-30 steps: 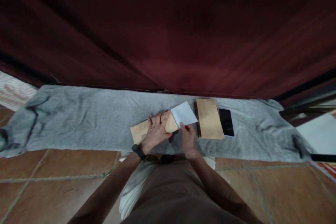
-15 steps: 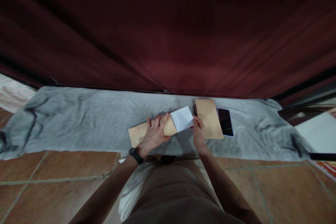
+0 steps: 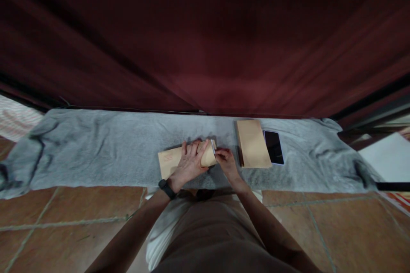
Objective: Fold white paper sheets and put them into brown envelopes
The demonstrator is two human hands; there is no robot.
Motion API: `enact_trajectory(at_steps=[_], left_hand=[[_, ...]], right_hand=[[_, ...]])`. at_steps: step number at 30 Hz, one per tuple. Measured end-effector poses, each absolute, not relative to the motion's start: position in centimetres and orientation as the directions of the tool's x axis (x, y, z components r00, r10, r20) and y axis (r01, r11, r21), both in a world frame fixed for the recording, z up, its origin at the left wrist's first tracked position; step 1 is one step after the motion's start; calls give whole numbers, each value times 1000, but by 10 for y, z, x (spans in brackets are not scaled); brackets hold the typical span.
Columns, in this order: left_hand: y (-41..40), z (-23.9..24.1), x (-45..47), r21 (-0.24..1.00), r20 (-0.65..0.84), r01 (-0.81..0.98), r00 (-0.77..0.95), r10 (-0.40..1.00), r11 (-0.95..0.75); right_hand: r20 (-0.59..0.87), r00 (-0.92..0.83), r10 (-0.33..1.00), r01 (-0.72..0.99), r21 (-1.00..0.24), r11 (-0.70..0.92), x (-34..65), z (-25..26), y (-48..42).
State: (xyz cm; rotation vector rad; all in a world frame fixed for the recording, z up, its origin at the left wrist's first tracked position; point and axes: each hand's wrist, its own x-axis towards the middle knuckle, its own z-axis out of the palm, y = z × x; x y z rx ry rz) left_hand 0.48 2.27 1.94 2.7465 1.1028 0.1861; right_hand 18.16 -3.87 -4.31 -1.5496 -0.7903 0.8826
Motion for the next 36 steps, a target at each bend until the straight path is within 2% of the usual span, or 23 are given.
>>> enact_trajectory(at_steps=[8, 18, 25, 36], left_hand=[[28, 18, 1, 193, 42, 588, 795, 606, -785], [33, 0, -11, 191, 82, 559, 810, 580, -807], [9, -31, -37, 232, 115, 673, 698, 707, -702], [4, -43, -44, 171, 112, 702, 683, 722, -691]], right_hand=[[-203, 306, 930, -10, -978, -211, 186, -41, -37], [-308, 293, 905, -38, -950, -310, 180, -49, -39], [-334, 289, 897, 13, -936, -352, 178, -50, -41], [-365, 324, 873, -43, -927, -371, 175, -45, -42]])
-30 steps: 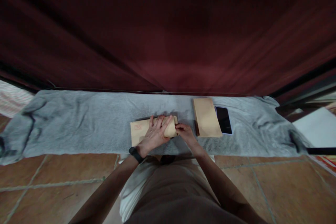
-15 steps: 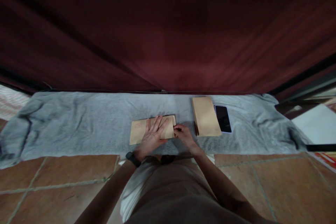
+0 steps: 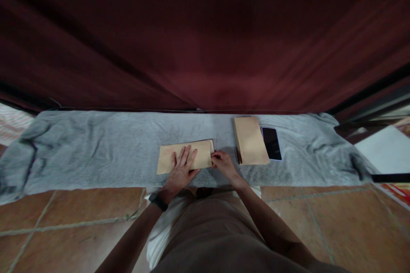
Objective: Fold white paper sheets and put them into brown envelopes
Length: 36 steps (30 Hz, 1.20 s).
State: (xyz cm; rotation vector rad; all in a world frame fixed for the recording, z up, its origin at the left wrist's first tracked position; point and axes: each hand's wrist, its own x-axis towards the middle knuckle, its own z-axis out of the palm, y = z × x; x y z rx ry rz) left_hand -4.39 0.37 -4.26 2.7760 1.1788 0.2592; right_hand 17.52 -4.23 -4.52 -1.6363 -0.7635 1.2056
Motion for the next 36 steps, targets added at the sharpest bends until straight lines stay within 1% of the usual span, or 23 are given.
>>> enact_trajectory(at_steps=[4, 7, 11, 13, 15, 17, 19, 21, 22, 23, 24, 25, 26, 27, 28, 29, 31, 33, 36], left_hand=[[4, -37, -45, 120, 89, 670, 728, 680, -733], [11, -22, -47, 71, 99, 617, 778, 621, -784], [35, 9, -51, 6, 143, 528, 840, 523, -849], [50, 18, -53, -6, 154, 499, 857, 492, -867], [64, 16, -56, 12, 122, 490, 865, 487, -872], [73, 6, -58, 61, 45, 490, 869, 493, -870], [73, -7, -60, 118, -22, 518, 854, 519, -847], [63, -18, -58, 173, -20, 557, 826, 563, -812], [54, -21, -56, 203, 3, 570, 813, 582, -796], [44, -24, -53, 234, 35, 577, 799, 600, -782], [32, -26, -50, 266, 66, 580, 786, 614, -770], [21, -27, -45, 296, 92, 588, 767, 635, -753], [11, -29, -40, 316, 116, 602, 743, 659, -733], [1, -31, -35, 332, 138, 619, 715, 686, -712], [-6, -33, -31, 348, 159, 638, 682, 714, -687], [-11, -36, -27, 361, 178, 659, 646, 742, -660], [-16, -40, -20, 389, 198, 694, 579, 791, -605], [-14, -43, -16, 410, 199, 717, 533, 823, -564], [-11, -42, -13, 416, 197, 729, 511, 836, -544]], right_hand=[[-370, 346, 862, -114, -929, -353, 175, -42, -42], [-374, 338, 864, -187, -926, -328, 176, -35, -46], [-357, 273, 894, -346, -903, -254, 176, -20, -56], [-356, 223, 908, -408, -879, -244, 172, -13, -63], [-387, 144, 911, -442, -849, -291, 166, -10, -71], [-431, 52, 901, -459, -812, -362, 159, -12, -78], [-462, -11, 887, -441, -794, -419, 153, -17, -83], [-453, -13, 891, -346, -834, -429, 151, -24, -87], [-424, 24, 905, -253, -879, -405, 151, -27, -88], [-367, 85, 926, -125, -926, -355, 153, -30, -88], [-278, 154, 948, 32, -958, -286, 156, -32, -87], [-167, 208, 964, 199, -957, -209, 159, -34, -86], [-55, 235, 970, 353, -926, -138, 164, -35, -84], [40, 237, 971, 475, -876, -80, 168, -36, -82], [105, 227, 968, 561, -826, -42, 172, -37, -79], [142, 216, 966, 620, -785, -23, 176, -38, -76], [162, 206, 965, 689, -725, -25, 180, -39, -70], [150, 208, 967, 734, -678, -52, 181, -39, -64], [128, 212, 969, 786, -612, -91, 178, -39, -55]])
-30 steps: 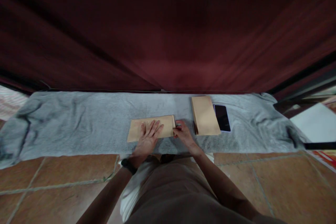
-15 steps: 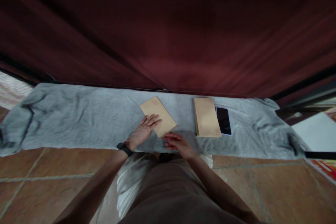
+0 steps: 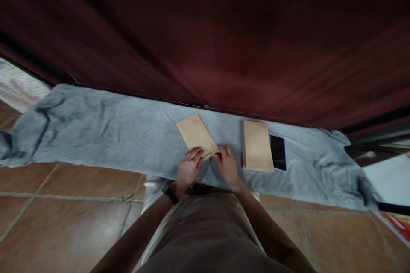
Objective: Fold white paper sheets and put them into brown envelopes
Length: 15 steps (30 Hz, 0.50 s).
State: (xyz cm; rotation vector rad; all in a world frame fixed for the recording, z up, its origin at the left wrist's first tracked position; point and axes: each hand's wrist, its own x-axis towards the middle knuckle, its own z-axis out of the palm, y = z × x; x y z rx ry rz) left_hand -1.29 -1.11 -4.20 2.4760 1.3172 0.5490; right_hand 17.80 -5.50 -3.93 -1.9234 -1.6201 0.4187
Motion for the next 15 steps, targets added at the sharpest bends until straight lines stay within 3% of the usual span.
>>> enact_trajectory(at_steps=[5, 9, 12, 15], left_hand=[[-18, -40, -11, 328, 227, 718, 571, 789, -614], [-27, -45, -13, 256, 179, 654, 691, 700, -712], [-29, -49, -18, 265, 155, 646, 704, 693, -716], [-26, -50, -24, 309, 138, 625, 716, 684, -716]], right_hand=[[180, 180, 967, 845, -532, -58, 170, -39, -47], [222, -67, 973, 838, -516, 176, 164, -43, -56], [213, -205, 955, 857, -432, 281, 164, -46, -67], [201, -237, 950, 892, -341, 295, 168, -50, -73]])
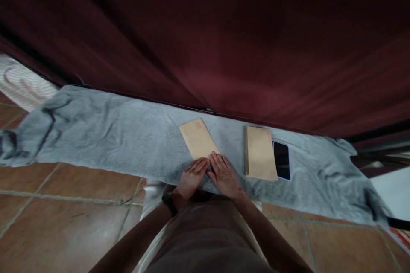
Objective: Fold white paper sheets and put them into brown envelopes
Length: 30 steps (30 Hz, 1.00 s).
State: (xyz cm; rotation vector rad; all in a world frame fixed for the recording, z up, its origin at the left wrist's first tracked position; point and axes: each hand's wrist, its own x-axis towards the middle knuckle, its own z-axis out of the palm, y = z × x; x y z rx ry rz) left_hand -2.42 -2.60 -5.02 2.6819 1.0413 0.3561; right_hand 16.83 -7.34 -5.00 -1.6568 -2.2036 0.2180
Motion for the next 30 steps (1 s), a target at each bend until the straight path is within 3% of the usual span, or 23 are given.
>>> enact_trajectory(at_steps=[5, 9, 15, 21, 30], left_hand=[[14, -46, -23, 401, 178, 592, 699, 693, -700], [87, -41, -16, 331, 211, 673, 630, 747, -661], [161, -45, -6, 294, 107, 717, 633, 767, -632], [146, -56, -2, 316, 85, 649, 707, 702, -692], [61, -51, -2, 363, 56, 547, 795, 604, -754]], right_hand=[[212, -232, 949, 913, -290, 288, 170, -54, -72], [212, -248, 945, 913, -276, 302, 169, -53, -71], [185, -241, 953, 919, -272, 286, 168, -49, -70], [176, -243, 954, 916, -283, 285, 168, -50, -70], [241, -142, 960, 924, -317, 216, 164, -58, -71]])
